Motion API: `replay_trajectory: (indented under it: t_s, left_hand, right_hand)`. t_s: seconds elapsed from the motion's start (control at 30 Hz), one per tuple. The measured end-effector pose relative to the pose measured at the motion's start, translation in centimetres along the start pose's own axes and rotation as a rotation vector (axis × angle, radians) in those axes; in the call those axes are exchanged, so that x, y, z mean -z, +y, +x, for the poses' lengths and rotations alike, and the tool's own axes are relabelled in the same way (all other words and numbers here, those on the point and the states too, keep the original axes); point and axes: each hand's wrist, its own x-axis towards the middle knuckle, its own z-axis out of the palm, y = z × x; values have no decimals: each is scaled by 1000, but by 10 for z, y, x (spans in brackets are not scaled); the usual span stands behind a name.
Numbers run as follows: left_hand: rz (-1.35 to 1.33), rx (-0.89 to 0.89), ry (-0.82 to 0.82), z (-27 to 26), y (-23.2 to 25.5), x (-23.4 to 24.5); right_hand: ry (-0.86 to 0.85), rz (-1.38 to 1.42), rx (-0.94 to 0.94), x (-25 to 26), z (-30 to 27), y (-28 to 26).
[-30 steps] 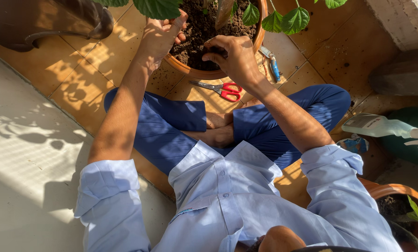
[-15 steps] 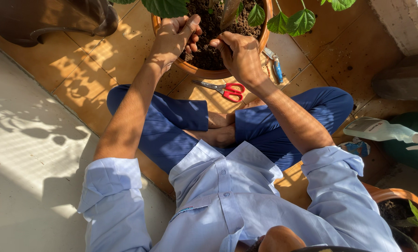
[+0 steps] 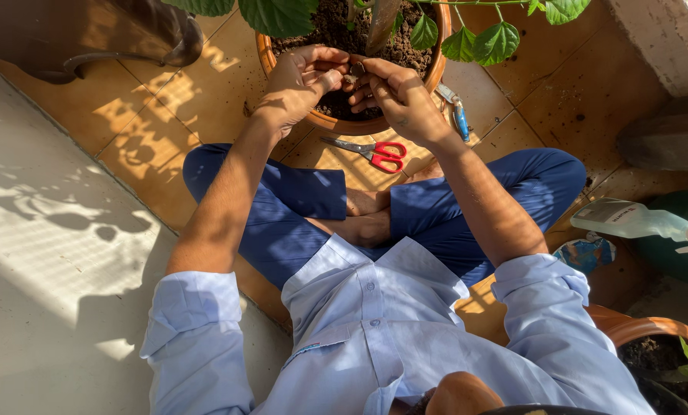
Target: The person sits on a tiled balcony floor and plants a small sapling into a terracotta pot, using hands to pack soil around the base. The person then moves the pot to a ledge and repeats the process with a second plant in a grey pot.
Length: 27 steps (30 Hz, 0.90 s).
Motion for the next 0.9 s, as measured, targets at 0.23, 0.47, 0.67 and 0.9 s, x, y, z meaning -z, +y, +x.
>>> replay_trajectory:
  t_s: [0.23, 0.47, 0.67, 0.9]
  left_hand:
    - [91, -163, -52, -12, 15, -21]
    - [449, -145, 219, -20, 34, -9]
    - [908, -536, 523, -52, -5, 71]
    - [1032, 187, 425, -42, -134, 144]
  right_hand:
    - [207, -263, -5, -10, 1, -17]
    - [447, -717, 60, -8, -19, -47]
    - [412, -1030, 335, 33, -35, -34]
    - [300, -1163, 147, 65, -33, -24]
